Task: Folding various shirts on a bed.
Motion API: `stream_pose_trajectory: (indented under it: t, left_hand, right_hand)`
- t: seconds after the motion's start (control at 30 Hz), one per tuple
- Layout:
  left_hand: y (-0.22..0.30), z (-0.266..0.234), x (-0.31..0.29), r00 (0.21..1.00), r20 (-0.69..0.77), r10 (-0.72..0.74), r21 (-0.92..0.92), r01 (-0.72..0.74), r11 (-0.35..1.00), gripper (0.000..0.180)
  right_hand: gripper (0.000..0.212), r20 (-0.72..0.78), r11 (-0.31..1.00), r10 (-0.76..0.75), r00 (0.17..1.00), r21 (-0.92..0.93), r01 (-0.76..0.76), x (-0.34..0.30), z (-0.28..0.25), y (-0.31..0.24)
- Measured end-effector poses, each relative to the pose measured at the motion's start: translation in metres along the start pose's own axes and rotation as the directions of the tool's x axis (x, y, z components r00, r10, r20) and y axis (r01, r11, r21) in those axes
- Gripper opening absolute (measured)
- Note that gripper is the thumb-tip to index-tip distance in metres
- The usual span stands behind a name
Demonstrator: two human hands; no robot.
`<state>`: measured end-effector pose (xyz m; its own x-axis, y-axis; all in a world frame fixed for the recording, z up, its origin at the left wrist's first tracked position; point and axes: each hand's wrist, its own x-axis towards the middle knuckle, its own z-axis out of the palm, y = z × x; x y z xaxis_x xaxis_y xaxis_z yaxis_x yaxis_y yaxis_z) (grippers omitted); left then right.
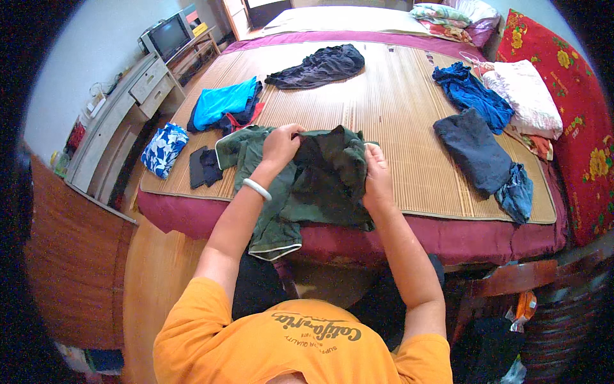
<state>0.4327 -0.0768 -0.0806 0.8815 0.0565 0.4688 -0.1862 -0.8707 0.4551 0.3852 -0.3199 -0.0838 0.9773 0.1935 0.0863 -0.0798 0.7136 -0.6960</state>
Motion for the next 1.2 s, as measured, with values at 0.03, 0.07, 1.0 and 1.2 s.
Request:
stream_pose_trajectory:
  t: [0.03,0.07,1.0,1.2]
  left_hand:
    - [0.0,0.0,0.002,1.0,-0.001,0.001,-0.001,-0.001,1.0,0.026]
    - [-0.001,0.002,0.004,1.0,-0.003,0.022,0.04,-0.022,0.999,0.026]
    - [-0.027,0.038,0.024,0.661,0.648,-0.379,-0.577,0.751,0.323,0.059]
    - [0.046,0.004,0.004,0.92,0.355,-0.166,0.042,0.162,0.986,0.081]
  right_hand:
    - [0.013,0.031,1.0,-0.004,1.0,-0.004,0.004,0.0,-0.001,0.001]
    - [0.013,0.031,1.0,-0.003,1.0,-0.005,0.003,-0.001,0.001,0.001]
    - [0.035,0.693,-0.109,0.221,0.686,-0.682,0.723,-0.034,0.025,0.063]
    - [0.045,0.697,-0.15,0.249,0.672,-0.658,0.738,-0.036,0.028,0.06]
